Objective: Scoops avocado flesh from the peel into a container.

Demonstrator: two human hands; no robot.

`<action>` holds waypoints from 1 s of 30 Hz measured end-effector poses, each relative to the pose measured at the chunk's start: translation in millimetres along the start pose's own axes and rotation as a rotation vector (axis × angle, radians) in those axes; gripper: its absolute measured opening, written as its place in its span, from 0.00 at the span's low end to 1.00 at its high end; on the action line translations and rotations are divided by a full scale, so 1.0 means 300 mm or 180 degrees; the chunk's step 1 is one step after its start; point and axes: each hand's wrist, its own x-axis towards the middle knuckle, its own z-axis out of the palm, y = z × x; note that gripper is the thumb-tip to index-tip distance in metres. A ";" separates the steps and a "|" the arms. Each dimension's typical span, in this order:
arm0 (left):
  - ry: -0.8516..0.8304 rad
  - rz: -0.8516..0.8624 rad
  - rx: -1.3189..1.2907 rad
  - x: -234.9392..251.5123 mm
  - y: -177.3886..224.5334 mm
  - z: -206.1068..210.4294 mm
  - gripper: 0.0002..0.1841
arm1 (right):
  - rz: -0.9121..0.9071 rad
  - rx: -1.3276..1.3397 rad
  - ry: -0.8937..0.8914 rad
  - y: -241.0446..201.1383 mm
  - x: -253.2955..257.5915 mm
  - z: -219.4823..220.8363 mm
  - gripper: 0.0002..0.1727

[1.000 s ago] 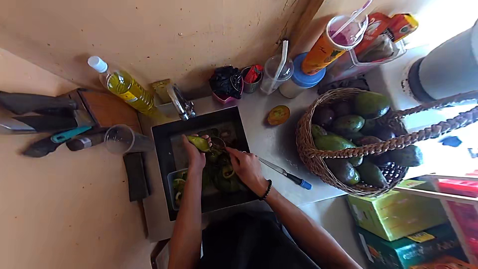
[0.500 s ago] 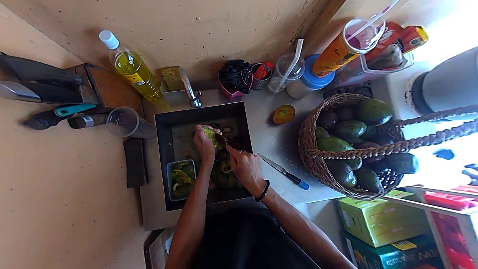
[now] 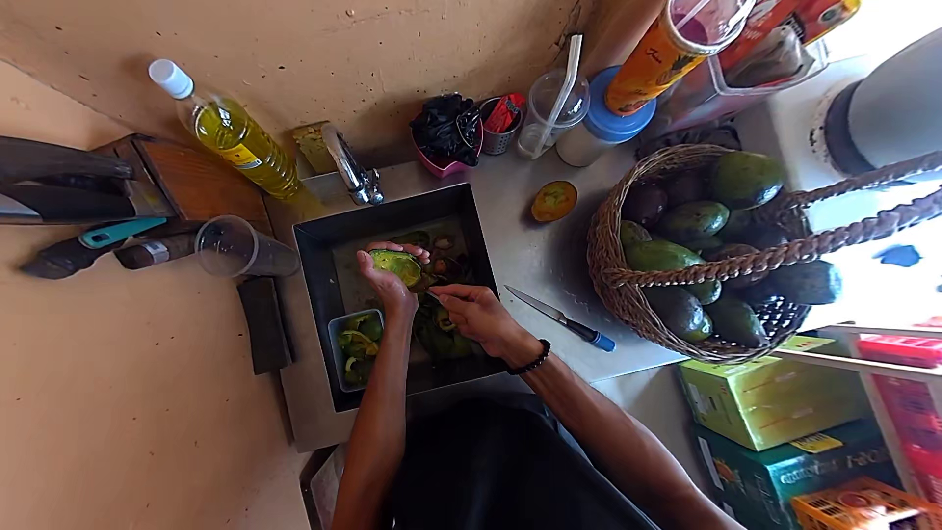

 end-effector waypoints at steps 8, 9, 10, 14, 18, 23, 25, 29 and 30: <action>-0.1336 -0.1637 0.0126 -0.030 0.030 -0.133 0.34 | -0.1398 -0.3010 -0.0244 -0.234 0.098 -0.254 0.14; -0.1317 -0.1843 0.0201 -0.026 0.035 -0.123 0.35 | -0.1468 -0.3491 -0.0326 -0.273 0.104 -0.266 0.14; -0.1265 -0.1939 0.0393 -0.023 0.038 -0.103 0.35 | -0.1476 -0.3969 -0.0364 -0.306 0.103 -0.259 0.15; -0.1058 -0.1757 0.1202 -0.011 0.006 -0.047 0.26 | -0.1394 -0.4995 0.0118 -0.330 0.052 -0.163 0.13; -0.0381 -0.1805 0.0928 -0.023 0.003 -0.001 0.26 | -0.1813 -0.4418 0.0727 -0.209 -0.002 -0.097 0.11; 0.0063 -0.1546 0.0576 -0.055 -0.027 0.055 0.34 | -0.1831 -0.3559 0.1084 -0.090 0.045 -0.046 0.13; 0.0203 -0.1359 0.0390 -0.065 -0.040 0.068 0.34 | -0.1795 -0.3426 0.1166 -0.070 0.060 -0.017 0.15; 0.0313 -0.0959 0.0154 -0.064 -0.046 0.102 0.34 | -0.1808 -0.3066 0.1233 -0.054 0.059 0.021 0.16; 0.0397 -0.0857 0.0046 -0.055 -0.053 0.109 0.33 | -0.1830 -0.2992 0.1265 -0.048 0.060 0.030 0.16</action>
